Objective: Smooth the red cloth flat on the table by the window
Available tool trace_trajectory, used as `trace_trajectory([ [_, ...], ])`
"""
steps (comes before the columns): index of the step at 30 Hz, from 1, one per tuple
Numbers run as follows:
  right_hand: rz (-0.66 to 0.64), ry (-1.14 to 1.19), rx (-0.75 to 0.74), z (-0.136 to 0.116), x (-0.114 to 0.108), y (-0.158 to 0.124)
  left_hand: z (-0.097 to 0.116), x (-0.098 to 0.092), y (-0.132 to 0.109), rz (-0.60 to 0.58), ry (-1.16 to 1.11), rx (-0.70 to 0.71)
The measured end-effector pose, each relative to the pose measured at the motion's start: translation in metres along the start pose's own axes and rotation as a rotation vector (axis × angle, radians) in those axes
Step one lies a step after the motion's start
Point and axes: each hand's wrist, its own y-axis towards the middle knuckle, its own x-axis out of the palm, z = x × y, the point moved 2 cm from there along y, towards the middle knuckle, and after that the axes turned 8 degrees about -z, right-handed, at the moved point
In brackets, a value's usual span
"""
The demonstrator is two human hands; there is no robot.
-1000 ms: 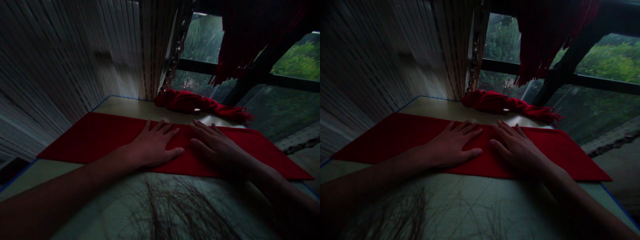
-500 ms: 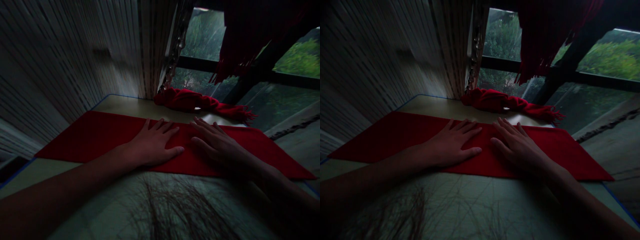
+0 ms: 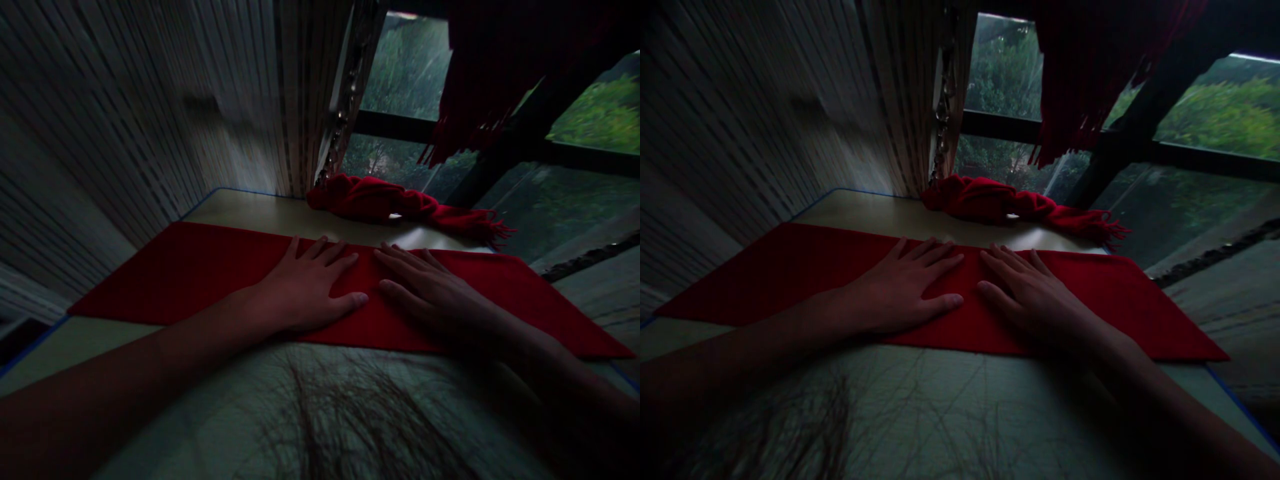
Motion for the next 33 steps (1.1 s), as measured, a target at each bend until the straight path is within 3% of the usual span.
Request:
trace_trajectory([
  [4, 0.075, -0.014, 0.020, 0.0004, -0.0013, 0.0006, 0.0002, -0.0004, 0.0003, -0.002, -0.003, -0.004],
  [8, -0.003, -0.008, 0.021, 0.0005, -0.0004, 0.0005, 0.0003, -0.0002, 0.0000, -0.004, 0.000, -0.003],
  [13, 0.074, -0.017, 0.011, 0.0010, -0.0018, -0.0008, 0.0005, 0.0001, -0.0008, 0.001, 0.002, -0.003],
  [17, 0.007, -0.015, 0.022, -0.0004, -0.0016, -0.0006, 0.0005, -0.0009, -0.0009, 0.002, 0.000, -0.001],
  [22, 0.067, 0.005, 0.046, -0.0020, -0.0054, -0.0007, 0.0003, -0.0012, 0.0002, 0.000, -0.007, -0.001],
  [26, -0.028, -0.008, 0.043, 0.0001, -0.0013, -0.0005, 0.0004, -0.0008, 0.0003, -0.005, -0.006, -0.003],
  [31, 0.075, 0.007, 0.038, 0.0004, -0.0028, -0.0009, 0.0008, -0.0011, -0.0005, -0.005, -0.014, 0.000],
  [33, 0.040, 0.013, 0.047, -0.0008, -0.0026, -0.0007, 0.0006, -0.0007, -0.0005, -0.003, -0.014, 0.002],
])
